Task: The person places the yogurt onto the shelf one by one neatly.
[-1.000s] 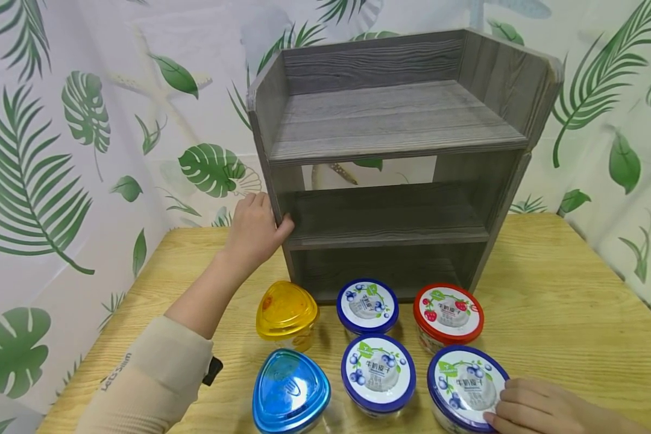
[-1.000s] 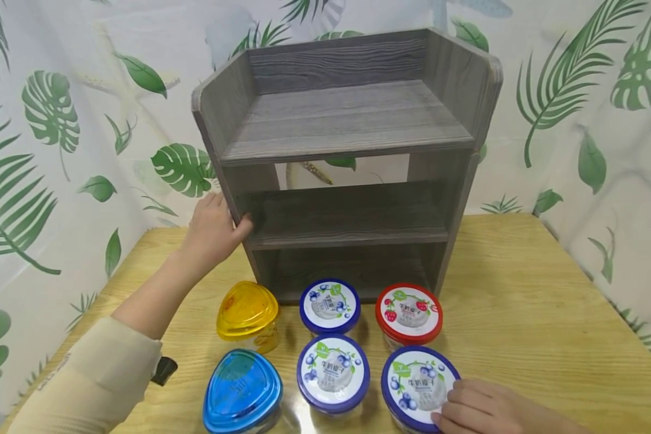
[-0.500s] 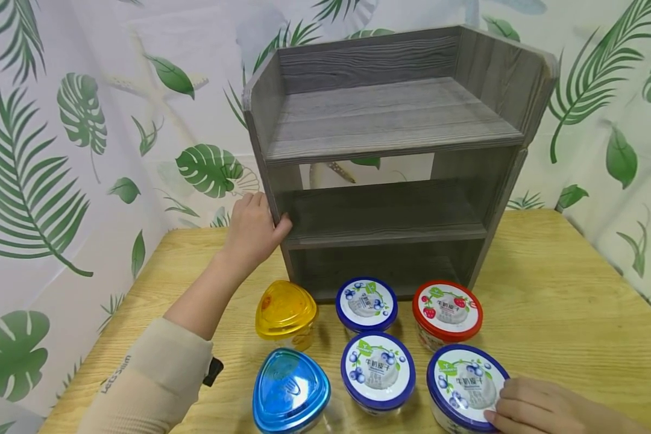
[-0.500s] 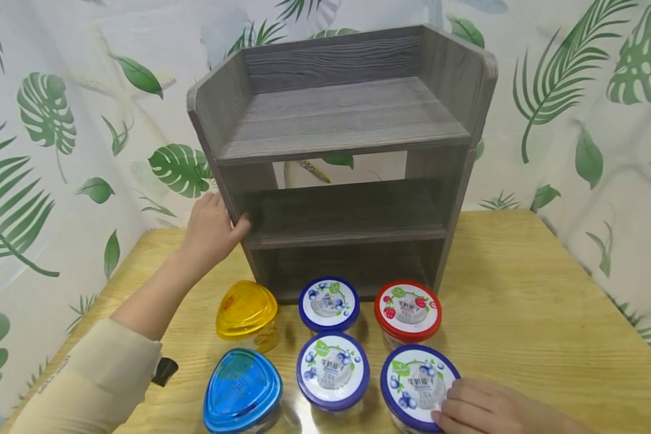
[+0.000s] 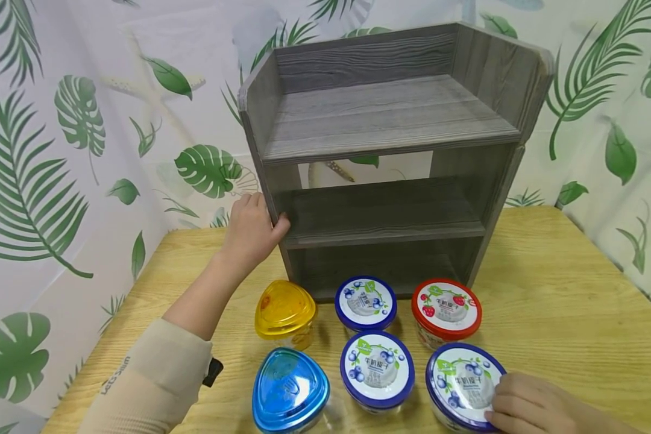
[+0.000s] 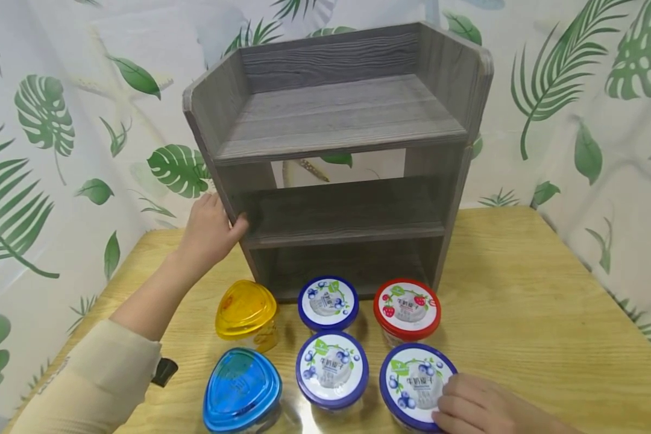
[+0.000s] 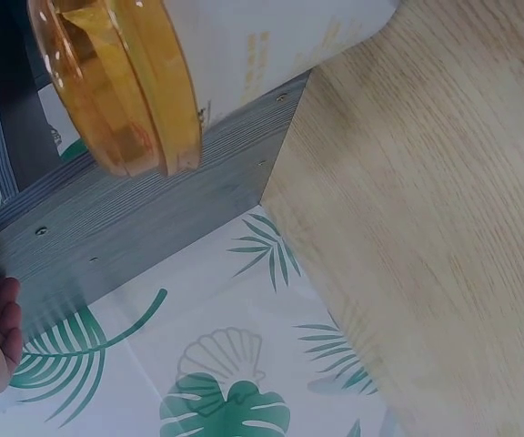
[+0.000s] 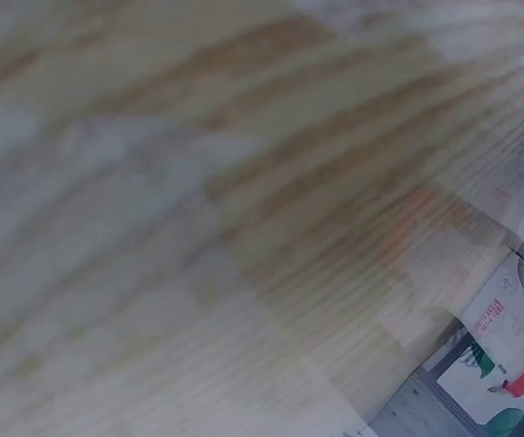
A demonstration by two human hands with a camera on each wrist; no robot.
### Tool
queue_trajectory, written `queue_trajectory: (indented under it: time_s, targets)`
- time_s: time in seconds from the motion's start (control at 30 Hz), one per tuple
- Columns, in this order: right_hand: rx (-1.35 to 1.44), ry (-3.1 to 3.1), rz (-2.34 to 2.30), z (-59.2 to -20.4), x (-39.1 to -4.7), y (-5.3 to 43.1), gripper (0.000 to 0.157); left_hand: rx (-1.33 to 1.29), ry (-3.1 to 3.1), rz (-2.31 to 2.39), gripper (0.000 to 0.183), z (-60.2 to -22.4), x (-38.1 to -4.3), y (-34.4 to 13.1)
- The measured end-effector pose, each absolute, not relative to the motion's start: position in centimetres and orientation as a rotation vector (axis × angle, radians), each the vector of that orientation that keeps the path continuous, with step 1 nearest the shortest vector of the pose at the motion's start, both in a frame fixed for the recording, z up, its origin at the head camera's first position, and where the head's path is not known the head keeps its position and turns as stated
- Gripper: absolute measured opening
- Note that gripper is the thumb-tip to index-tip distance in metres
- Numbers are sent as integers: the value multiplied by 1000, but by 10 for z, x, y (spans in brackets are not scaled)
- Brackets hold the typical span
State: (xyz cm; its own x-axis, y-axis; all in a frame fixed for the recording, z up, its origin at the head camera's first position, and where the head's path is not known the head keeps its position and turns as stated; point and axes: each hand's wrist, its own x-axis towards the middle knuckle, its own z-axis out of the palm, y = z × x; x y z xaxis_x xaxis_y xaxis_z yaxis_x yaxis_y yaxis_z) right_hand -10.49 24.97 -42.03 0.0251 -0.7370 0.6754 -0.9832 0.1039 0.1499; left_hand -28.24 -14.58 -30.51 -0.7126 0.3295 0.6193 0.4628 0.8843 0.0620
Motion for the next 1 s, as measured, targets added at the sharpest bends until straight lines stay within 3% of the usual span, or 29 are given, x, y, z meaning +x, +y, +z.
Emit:
queue_trajectory:
  time_s: [0.4, 1.0]
  targets:
    - [1693, -1774, 518, -423, -104, 249, 29, -553, -2444, -295, 28, -305, -282, -146]
    - [1738, -1704, 485, -394, -103, 244, 26, -587, -2423, -258, 28, -303, -282, -147]
